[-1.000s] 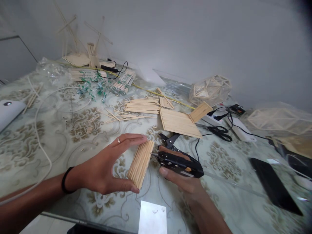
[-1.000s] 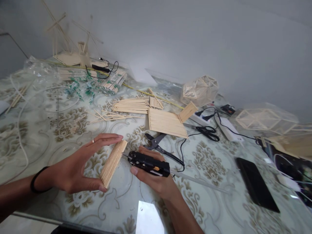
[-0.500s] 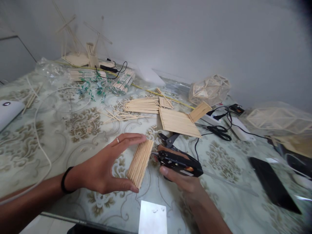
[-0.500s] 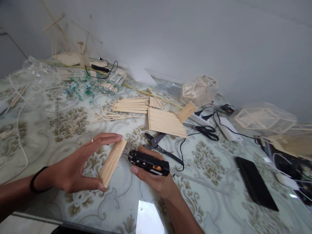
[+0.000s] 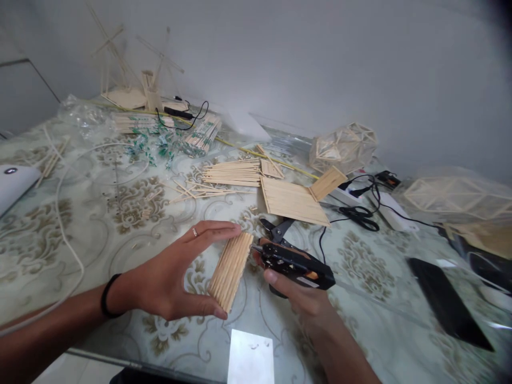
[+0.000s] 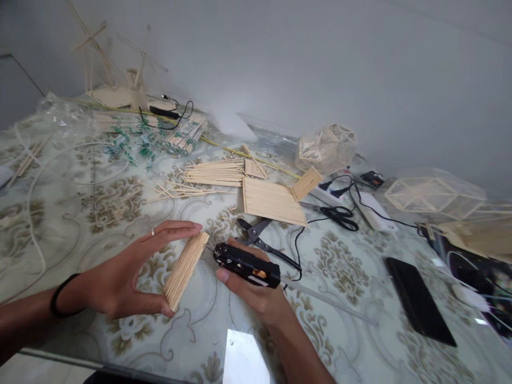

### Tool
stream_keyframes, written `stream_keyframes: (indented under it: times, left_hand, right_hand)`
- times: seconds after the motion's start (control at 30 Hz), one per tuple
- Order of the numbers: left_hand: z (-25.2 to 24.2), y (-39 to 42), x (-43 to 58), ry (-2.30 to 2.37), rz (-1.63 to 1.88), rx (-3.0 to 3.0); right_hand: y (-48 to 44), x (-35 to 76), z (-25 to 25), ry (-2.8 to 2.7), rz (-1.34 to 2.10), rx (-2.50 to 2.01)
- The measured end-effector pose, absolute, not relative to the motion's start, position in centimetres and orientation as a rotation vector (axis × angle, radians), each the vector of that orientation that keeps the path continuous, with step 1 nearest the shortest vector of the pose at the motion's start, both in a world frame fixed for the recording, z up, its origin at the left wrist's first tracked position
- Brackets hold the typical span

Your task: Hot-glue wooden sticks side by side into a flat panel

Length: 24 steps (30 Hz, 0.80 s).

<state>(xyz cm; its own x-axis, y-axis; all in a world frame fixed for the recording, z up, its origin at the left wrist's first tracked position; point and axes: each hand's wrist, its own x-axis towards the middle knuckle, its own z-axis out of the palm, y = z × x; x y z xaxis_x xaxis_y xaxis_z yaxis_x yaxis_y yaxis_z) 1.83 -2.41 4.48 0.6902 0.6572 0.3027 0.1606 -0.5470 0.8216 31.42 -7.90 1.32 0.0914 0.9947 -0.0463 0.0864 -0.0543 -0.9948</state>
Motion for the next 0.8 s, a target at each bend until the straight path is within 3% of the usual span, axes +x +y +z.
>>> stream_keyframes:
  times: [0.8]
  left_hand:
    - [4.8,-1.8,1.6,0.587,0.793,2.053]
  right_hand:
    - [-6.1,31.0,2.6,-1.227,1.081,-1.477]
